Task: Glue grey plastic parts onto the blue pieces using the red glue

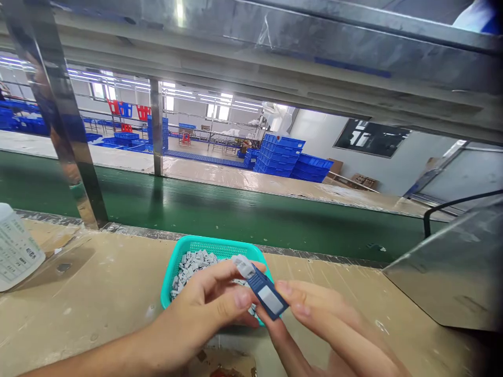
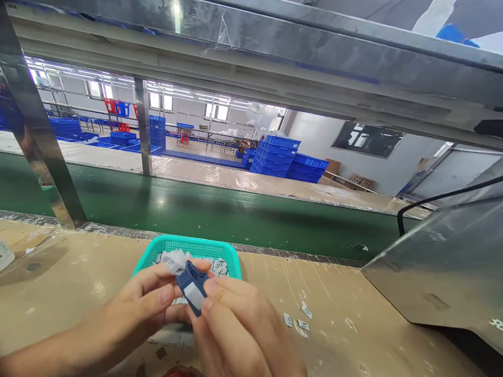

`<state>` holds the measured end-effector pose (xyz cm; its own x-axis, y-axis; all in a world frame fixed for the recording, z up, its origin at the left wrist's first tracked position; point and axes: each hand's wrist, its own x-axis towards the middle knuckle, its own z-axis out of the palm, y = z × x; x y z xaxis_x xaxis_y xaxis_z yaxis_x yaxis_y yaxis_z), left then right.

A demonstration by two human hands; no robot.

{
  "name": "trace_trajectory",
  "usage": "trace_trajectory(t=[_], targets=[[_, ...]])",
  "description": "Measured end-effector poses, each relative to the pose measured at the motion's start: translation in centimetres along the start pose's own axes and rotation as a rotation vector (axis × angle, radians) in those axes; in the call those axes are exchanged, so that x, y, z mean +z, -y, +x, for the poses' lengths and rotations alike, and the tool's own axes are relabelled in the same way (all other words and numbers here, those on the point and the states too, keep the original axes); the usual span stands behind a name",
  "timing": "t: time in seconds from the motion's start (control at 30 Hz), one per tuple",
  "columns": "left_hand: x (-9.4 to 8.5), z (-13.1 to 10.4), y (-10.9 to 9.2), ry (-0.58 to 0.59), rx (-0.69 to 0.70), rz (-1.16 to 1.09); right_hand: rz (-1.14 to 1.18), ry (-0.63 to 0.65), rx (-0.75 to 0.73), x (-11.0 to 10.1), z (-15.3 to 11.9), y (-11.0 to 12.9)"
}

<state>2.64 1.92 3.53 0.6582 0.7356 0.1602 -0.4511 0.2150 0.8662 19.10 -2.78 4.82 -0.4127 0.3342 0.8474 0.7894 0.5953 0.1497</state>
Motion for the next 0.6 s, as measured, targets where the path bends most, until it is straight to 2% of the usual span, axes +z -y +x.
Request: trace_trajectory(t=[0.13,0.33,0.5,0.6], targets=[[0.7,-0.3,1.1,0.018,0.026,-0.128,0.100,-0.043,0.042,1.0,-0.6,0.9],[0.2,0.0,0.5,0.066,-0.032,-0.332,0.271,-0.120,0.138,1.8,-0.2,1.2],[0.1,0.0,0.5,-0.018,-0.075,-0.476,0.427,-0.232,0.245,1.8,0.0,0.6],[-0.8,1.0,0.9,-0.103,-0.033,-0.396,0.370,-0.242,0.287,2.1,0.0,0.5]])
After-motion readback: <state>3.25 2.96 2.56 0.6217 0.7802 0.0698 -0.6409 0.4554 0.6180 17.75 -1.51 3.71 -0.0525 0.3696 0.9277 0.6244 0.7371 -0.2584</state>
